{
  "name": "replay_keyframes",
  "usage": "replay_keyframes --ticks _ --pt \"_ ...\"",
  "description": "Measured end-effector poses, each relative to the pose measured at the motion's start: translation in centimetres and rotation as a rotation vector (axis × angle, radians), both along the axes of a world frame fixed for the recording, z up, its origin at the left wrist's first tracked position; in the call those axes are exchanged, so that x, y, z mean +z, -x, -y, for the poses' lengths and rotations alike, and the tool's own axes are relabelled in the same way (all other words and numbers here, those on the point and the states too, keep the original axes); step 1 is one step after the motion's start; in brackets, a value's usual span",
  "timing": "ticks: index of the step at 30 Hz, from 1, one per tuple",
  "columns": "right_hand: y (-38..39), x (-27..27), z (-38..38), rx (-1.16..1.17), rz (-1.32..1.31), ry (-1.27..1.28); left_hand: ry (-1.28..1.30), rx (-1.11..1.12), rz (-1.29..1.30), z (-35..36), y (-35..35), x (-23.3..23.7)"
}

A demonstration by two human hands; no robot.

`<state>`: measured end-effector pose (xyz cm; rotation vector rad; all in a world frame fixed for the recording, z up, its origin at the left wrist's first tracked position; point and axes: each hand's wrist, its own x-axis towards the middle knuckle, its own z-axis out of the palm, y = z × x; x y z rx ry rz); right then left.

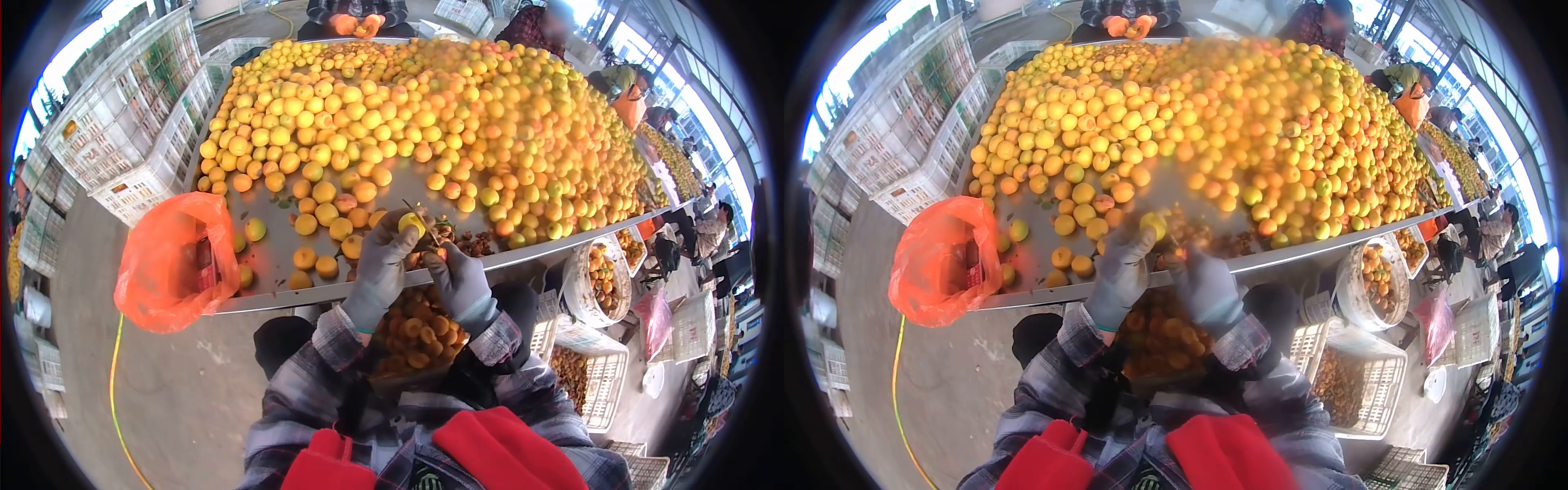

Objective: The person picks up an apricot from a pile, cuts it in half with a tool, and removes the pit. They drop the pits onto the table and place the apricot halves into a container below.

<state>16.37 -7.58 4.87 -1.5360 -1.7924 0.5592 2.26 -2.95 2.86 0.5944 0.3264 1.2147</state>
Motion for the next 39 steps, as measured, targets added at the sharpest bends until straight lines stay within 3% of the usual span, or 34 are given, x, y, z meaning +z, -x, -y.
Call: replay_keyframes --ticks 5,9,11,14,15,18,20,22,24,25,27,30,31,32,34,36,39 --pt "0.5 -1.6 -0.4 0.015 -0.068 0.003 -0.011 -0.030 0.134 0.2 -0.8 -0.4" --pt "0.9 -2.0 -0.4 0.018 -0.112 -0.064 -0.037 0.008 0.080 0.5 -0.8 -0.2" --pt "0.8 -1.6 -0.4 0.024 -0.207 -0.054 -0.139 -0.041 0.160 0.7 -0.4 0.9" --pt "0.3 -1.7 -0.3 0.048 -0.363 -0.018 -0.087 -0.146 0.138 0.1 -0.3 0.2" --pt "0.3 -1.8 -0.5 0.057 -0.359 -0.110 -0.086 -0.138 0.141 -0.1 -0.2 0.0" --pt "-0.7 -0.5 0.4 0.102 -0.263 -0.059 -0.135 -0.058 0.080 -0.7 0.2 -0.2" --pt "-1.5 -0.7 0.9 0.108 -0.252 -0.049 -0.368 -0.031 -0.140 -1.3 1.7 1.0" --pt "-1.6 0.2 1.3 0.170 -0.224 0.239 -0.240 -0.102 -0.223 -1.9 3.6 2.4" --pt "-1.1 -0.4 1.4 0.185 -0.281 0.200 -0.410 -0.132 -0.648 -2.2 4.5 3.1" --pt "-1.0 -0.6 1.4 0.192 -0.333 0.160 -0.412 -0.130 -0.651 -2.2 4.3 2.7" --pt "-1.0 -0.9 1.2 0.185 -0.334 0.106 -0.394 -0.047 -0.230 -1.8 3.0 1.6" --pt "-1.1 -0.8 0.8 0.158 -0.356 0.001 -0.271 -0.047 -0.109 0.0 0.6 1.8" --pt "-1.2 -0.9 0.9 0.139 -0.376 -0.027 -0.112 -0.196 0.068 0.7 0.1 2.3" --pt "-1.5 -0.9 1.1 0.132 -0.379 -0.019 -0.103 -0.201 0.068 0.7 0.2 2.3" --pt "-2.1 -0.3 1.1 0.213 -0.289 -0.016 -0.293 -0.065 -0.107 0.2 0.7 2.3" --pt "-2.2 -0.2 1.4 0.193 -0.317 0.029 -0.371 -0.068 -0.189 -0.7 1.7 3.0" --pt "-2.6 -1.2 1.2 0.250 -0.329 0.125 -0.498 -0.179 -0.736 -1.7 3.4 4.1"
